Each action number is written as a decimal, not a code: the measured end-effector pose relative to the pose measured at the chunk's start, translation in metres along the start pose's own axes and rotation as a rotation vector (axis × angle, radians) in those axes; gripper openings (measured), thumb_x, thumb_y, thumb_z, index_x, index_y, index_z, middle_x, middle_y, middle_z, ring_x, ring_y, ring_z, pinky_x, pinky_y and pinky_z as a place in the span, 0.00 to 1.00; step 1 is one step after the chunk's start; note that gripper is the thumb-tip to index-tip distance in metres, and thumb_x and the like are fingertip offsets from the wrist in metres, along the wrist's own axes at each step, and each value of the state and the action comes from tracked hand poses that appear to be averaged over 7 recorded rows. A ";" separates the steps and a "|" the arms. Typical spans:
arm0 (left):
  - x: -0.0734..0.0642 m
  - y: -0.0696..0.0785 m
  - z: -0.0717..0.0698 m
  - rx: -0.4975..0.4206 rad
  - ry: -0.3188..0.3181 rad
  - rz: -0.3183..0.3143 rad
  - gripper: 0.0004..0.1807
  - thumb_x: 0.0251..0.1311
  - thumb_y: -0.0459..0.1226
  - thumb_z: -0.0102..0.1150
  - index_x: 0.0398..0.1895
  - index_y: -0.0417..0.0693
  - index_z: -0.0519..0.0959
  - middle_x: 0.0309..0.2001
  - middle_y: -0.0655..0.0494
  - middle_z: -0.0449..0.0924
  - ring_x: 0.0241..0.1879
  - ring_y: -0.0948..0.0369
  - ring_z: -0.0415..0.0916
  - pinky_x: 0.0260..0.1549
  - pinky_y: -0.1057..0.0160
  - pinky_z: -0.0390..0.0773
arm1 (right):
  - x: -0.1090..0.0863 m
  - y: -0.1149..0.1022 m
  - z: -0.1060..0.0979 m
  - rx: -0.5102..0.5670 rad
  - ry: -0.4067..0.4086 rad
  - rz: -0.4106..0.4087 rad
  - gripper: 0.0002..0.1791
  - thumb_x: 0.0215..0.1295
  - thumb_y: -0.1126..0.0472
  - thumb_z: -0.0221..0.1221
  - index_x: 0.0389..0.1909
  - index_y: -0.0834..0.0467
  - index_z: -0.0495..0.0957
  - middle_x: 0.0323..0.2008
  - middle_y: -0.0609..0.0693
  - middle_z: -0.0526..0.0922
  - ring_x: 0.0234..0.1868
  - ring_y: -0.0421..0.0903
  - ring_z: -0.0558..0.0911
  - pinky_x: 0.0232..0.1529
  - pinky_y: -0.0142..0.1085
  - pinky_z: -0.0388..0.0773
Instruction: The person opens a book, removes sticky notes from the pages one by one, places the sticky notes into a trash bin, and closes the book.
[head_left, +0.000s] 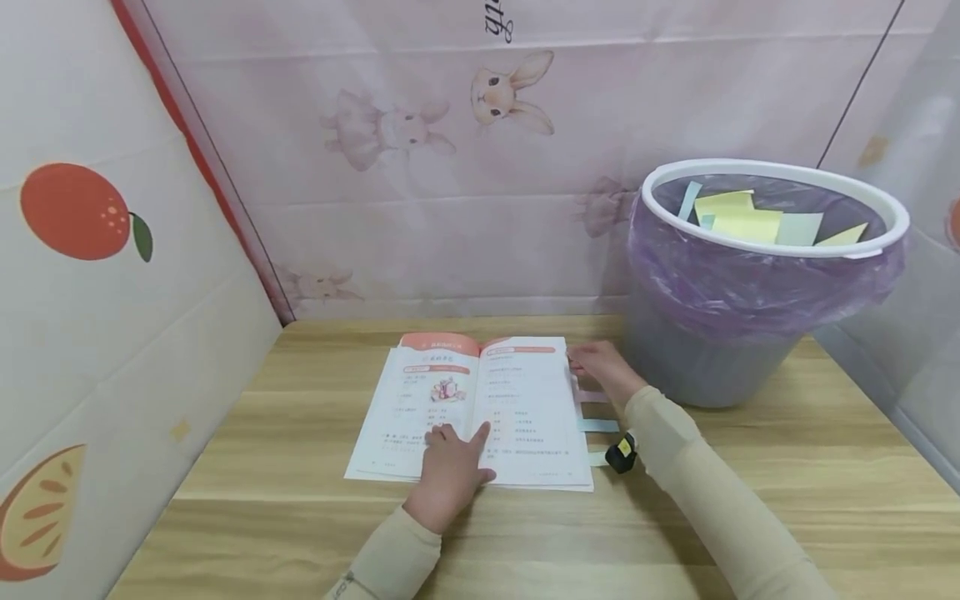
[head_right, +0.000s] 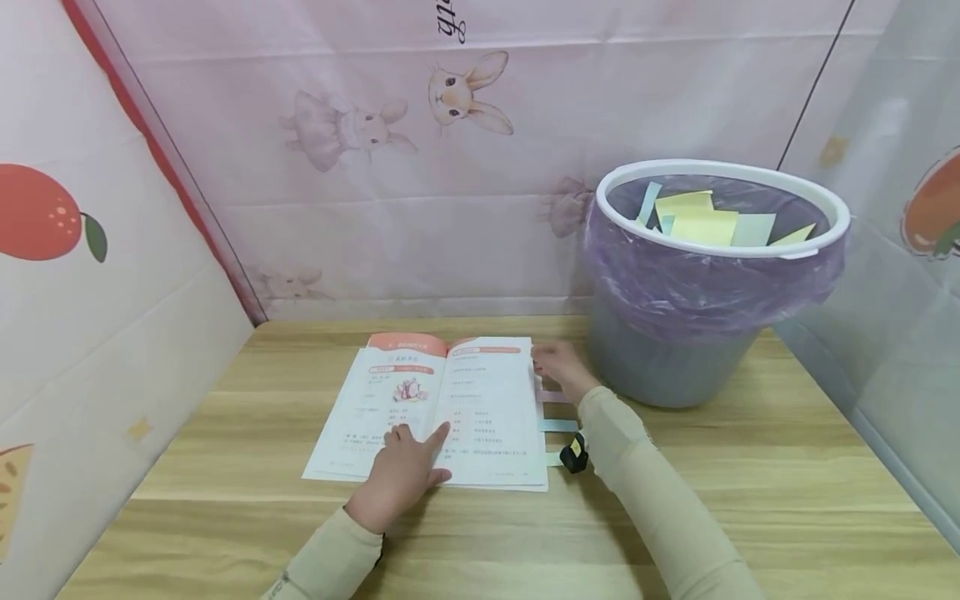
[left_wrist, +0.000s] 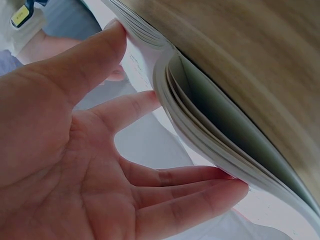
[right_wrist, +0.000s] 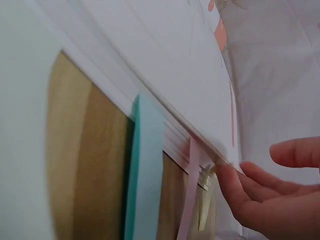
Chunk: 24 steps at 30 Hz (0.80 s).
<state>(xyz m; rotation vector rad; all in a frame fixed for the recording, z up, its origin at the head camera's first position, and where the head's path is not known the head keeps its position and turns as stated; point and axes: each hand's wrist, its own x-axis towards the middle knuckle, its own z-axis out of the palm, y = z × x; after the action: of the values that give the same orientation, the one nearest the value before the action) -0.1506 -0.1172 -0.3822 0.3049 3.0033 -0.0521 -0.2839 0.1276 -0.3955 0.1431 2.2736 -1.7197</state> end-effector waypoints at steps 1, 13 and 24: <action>0.000 0.000 -0.001 -0.004 -0.001 -0.001 0.36 0.54 0.55 0.65 0.67 0.58 0.70 0.50 0.24 0.69 0.48 0.38 0.72 0.35 0.56 0.80 | -0.001 0.000 0.000 -0.003 0.016 0.003 0.24 0.73 0.60 0.49 0.63 0.71 0.67 0.61 0.67 0.71 0.58 0.60 0.73 0.63 0.50 0.66; -0.005 -0.003 -0.006 -0.054 -0.011 0.017 0.36 0.57 0.53 0.63 0.68 0.52 0.69 0.51 0.21 0.69 0.50 0.35 0.71 0.41 0.52 0.80 | -0.044 -0.002 0.019 -0.037 0.013 0.034 0.12 0.63 0.63 0.61 0.42 0.67 0.77 0.37 0.56 0.82 0.34 0.46 0.81 0.45 0.43 0.79; -0.042 0.015 -0.031 -0.090 0.028 0.170 0.24 0.59 0.51 0.62 0.38 0.36 0.81 0.35 0.41 0.79 0.39 0.49 0.78 0.36 0.57 0.80 | -0.093 -0.007 0.048 0.179 -0.078 -0.103 0.11 0.67 0.63 0.57 0.30 0.67 0.75 0.29 0.51 0.82 0.29 0.41 0.82 0.32 0.36 0.81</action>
<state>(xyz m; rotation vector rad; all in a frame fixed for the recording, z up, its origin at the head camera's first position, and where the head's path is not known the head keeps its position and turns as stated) -0.1106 -0.1090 -0.3464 0.5536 2.9825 0.1037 -0.1894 0.0887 -0.3742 -0.0050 2.1042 -1.9449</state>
